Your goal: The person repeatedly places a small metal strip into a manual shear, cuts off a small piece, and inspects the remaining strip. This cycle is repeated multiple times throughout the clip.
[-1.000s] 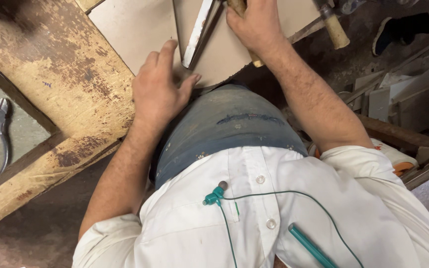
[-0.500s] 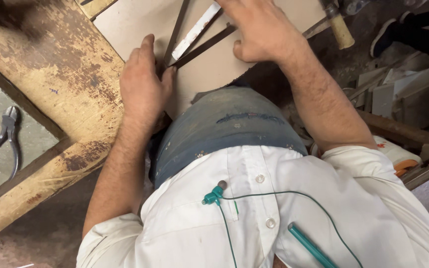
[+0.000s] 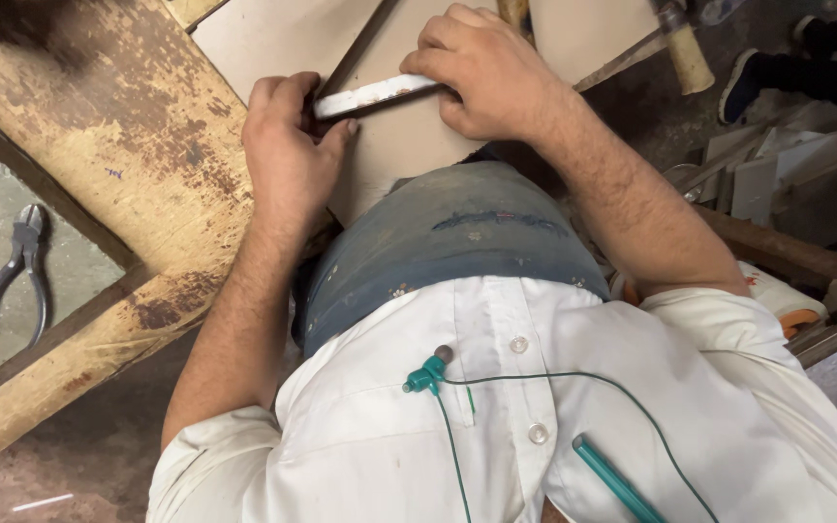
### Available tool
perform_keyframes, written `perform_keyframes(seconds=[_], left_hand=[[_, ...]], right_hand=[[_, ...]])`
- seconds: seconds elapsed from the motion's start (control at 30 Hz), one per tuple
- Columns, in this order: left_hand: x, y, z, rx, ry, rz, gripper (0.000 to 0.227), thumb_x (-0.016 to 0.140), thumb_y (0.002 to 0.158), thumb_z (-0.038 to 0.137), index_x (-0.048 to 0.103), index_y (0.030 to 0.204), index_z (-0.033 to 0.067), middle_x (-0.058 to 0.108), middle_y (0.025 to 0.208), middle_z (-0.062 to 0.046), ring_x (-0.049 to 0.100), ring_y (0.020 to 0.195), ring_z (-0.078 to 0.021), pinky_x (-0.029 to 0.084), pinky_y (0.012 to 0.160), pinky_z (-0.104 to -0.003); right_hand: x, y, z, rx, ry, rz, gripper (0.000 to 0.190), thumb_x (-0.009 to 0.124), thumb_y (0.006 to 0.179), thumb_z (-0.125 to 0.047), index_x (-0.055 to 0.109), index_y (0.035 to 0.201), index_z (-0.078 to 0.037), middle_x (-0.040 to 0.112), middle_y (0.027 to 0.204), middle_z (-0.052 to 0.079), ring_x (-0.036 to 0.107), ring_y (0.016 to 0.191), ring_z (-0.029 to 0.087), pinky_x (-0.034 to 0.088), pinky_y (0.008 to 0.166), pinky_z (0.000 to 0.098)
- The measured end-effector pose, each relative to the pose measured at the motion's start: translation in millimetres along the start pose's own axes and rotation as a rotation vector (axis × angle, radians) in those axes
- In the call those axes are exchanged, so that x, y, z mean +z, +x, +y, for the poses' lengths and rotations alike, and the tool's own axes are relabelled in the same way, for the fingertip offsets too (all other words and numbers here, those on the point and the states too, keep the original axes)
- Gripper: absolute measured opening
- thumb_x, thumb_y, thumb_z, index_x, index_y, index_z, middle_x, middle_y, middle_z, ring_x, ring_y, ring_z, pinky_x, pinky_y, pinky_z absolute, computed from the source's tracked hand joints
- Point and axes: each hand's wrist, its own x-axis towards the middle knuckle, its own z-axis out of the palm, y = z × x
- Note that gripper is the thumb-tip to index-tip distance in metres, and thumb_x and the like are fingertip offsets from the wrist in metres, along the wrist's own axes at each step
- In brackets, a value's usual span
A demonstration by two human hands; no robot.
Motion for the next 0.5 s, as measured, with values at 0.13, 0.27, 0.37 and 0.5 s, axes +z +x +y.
perform_keyframes(seconds=[0.13,0.27,0.37,0.5], left_hand=[[-1,7,-3,-0.023,-0.235,0.014,0.04,0.086,0.088,0.005,0.066,0.122,-0.0029,0.058,0.119,-0.012,0.069,0.094,-0.0143,0.06,0.084,-0.024],[-9,7,-10,-0.139,-0.724,-0.038,0.033,0.08,0.094,-0.001,0.067,0.125,-0.0009,0.07,0.107,-0.007,0.066,0.091,-0.0095,0.065,0.083,-0.021],[-13,11,-13,-0.125,-0.996,-0.087,0.032,0.079,0.094,-0.006,0.067,0.124,-0.0019,0.07,0.104,-0.006,0.064,0.09,-0.0092,0.062,0.085,-0.022],[-20,13,-5,-0.047,-0.865,-0.114,0.036,0.08,0.096,-0.01,0.065,0.128,-0.0045,0.067,0.105,-0.007,0.064,0.093,-0.0096,0.063,0.087,-0.024]], right_hand=[[-2,2,-4,-0.037,0.044,-0.058,0.038,0.068,0.079,0.004,0.067,0.117,-0.001,0.064,0.114,0.012,0.062,0.109,0.031,0.053,0.095,0.0416],[-11,-4,-20,0.004,0.006,-0.099,0.039,0.071,0.079,0.001,0.064,0.118,-0.002,0.066,0.107,0.012,0.063,0.106,0.031,0.053,0.092,0.0439],[-18,-5,-24,-0.012,0.112,-0.119,0.041,0.078,0.083,-0.006,0.064,0.121,-0.001,0.067,0.104,0.013,0.063,0.101,0.033,0.053,0.089,0.0442],[-24,-6,-24,0.002,0.259,-0.108,0.044,0.081,0.082,-0.007,0.064,0.123,-0.002,0.067,0.103,0.013,0.065,0.1,0.033,0.054,0.087,0.0435]])
